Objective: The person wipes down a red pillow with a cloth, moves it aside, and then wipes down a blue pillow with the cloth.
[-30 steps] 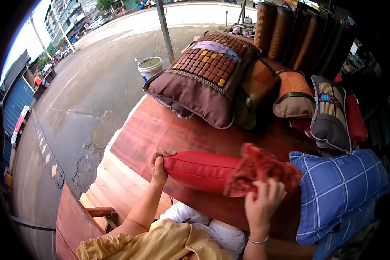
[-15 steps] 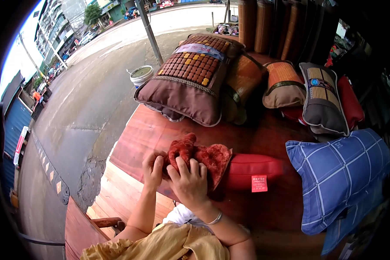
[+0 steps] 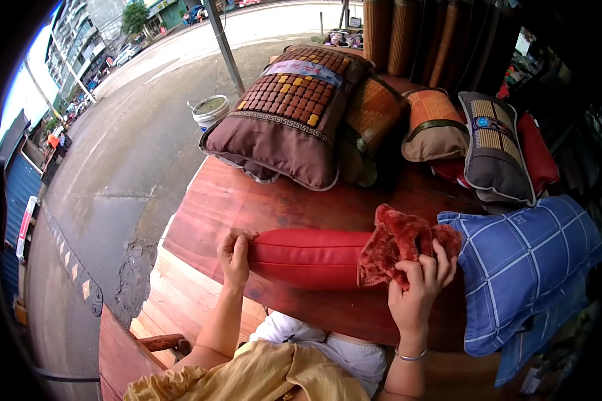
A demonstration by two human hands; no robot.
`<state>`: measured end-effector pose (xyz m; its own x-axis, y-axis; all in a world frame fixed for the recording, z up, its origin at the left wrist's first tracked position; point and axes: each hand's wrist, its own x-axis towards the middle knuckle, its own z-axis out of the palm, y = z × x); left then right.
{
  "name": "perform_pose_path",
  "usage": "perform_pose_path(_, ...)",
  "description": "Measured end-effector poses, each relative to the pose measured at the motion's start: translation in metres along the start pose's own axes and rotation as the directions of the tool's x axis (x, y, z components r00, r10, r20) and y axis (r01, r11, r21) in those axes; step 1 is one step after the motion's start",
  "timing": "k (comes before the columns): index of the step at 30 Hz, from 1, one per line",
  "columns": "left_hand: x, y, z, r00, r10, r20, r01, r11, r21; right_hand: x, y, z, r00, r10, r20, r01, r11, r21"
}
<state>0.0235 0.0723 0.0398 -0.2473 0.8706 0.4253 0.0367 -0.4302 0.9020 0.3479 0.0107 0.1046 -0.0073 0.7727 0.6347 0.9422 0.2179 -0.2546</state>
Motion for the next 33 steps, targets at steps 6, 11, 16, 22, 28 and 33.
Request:
perform_pose_path(6,0.0,0.001,0.003,1.0,-0.008,-0.026,0.009,1.0,0.021,0.012,-0.055,0.045,0.988,-0.116,0.102,0.103,0.987,0.126)
perform_pose_path(11,-0.012,-0.007,-0.011,0.997,-0.068,-0.037,0.067,0.998,-0.019,0.009,-0.147,0.085,0.943,-0.333,0.012,0.312,0.896,0.316)
perform_pose_path(16,-0.012,-0.001,-0.005,0.998,-0.048,-0.04,0.046,0.998,-0.044,0.004,-0.125,0.075,0.942,-0.331,0.057,0.294,0.894,0.337)
perform_pose_path(22,-0.006,0.001,-0.002,0.999,0.039,-0.016,-0.038,0.999,0.036,-0.006,-0.026,0.023,0.992,-0.064,0.111,0.068,0.997,-0.036)
perform_pose_path(28,-0.005,0.001,0.001,0.999,0.041,-0.025,-0.04,0.999,0.03,-0.013,0.011,0.012,0.987,0.157,-0.044,-0.156,0.988,0.022)
perform_pose_path(33,-0.004,-0.002,0.0,0.999,0.035,-0.042,-0.034,0.999,0.027,-0.002,-0.064,0.043,0.997,0.002,0.078,0.001,0.999,-0.038)
